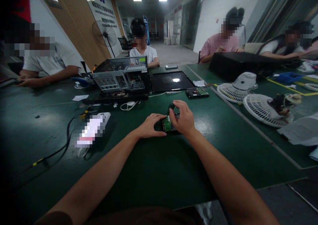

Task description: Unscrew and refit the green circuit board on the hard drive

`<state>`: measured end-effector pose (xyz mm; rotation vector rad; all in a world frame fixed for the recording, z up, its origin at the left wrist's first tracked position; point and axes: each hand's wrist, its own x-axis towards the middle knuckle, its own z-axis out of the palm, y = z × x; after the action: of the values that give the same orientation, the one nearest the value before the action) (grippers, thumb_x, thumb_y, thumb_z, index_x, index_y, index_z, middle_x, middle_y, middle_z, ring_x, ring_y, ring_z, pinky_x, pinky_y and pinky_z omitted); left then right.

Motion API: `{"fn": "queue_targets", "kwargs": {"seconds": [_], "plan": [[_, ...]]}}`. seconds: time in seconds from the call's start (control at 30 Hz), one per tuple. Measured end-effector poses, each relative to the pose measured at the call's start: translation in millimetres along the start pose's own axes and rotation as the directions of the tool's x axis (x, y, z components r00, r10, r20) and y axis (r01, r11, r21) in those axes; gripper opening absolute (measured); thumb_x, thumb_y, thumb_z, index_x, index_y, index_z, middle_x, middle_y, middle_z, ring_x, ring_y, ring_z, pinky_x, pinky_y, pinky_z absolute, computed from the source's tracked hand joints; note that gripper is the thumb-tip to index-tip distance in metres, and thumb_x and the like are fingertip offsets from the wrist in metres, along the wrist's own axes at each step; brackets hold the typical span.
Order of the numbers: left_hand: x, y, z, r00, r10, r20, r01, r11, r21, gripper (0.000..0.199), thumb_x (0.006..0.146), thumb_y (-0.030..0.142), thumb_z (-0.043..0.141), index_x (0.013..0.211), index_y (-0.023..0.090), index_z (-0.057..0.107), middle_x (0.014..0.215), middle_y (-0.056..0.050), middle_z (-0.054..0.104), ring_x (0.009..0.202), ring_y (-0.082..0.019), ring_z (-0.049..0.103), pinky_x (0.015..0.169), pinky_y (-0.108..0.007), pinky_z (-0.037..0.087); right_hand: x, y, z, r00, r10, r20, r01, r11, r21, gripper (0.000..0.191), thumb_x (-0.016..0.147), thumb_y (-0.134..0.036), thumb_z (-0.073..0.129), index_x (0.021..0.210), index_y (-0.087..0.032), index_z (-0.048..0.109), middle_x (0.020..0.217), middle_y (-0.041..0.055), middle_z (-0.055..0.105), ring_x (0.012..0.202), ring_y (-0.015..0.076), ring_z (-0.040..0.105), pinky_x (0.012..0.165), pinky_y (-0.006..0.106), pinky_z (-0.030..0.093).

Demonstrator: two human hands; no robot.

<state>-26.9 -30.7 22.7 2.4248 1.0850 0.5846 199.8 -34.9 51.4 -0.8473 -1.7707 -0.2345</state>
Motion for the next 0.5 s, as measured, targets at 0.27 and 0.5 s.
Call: {"fn": "queue_targets", "kwargs": {"seconds": [0.27, 0.5], "plan": [[-0.4, 1.3, -0.8, 1.000, -0.004, -0.022, 0.003, 0.999, -0.032, 0.091, 0.067, 0.071, 0.079, 0.143, 0.028, 0.052, 0.140, -0.009, 0.057, 0.131, -0.036, 0.047, 0.109, -0.053, 0.040, 0.5, 0.1, 1.3, 1.000, -0.015, -0.021, 0.015, 1.000, -0.005, 0.033, 0.089, -0.022, 0.070, 0.118, -0.023, 0.055, 0.119, 0.0113, 0.070, 0.101, 0.0243, 0.070, 0.088, 0.045, 0.060], [-0.4, 1.4, -0.9, 0.999, -0.034, -0.026, 0.033, 0.999, -0.039, 0.092, 0.065, 0.069, 0.081, 0.141, 0.026, 0.052, 0.137, -0.009, 0.058, 0.127, -0.035, 0.050, 0.106, -0.052, 0.043, 1.0, -2.7, -0.4, 1.000, -0.021, -0.023, 0.020, 0.999, -0.030, 0.031, 0.089, -0.025, 0.072, 0.116, -0.024, 0.056, 0.114, 0.0094, 0.070, 0.093, 0.0225, 0.070, 0.084, 0.044, 0.060]]}}
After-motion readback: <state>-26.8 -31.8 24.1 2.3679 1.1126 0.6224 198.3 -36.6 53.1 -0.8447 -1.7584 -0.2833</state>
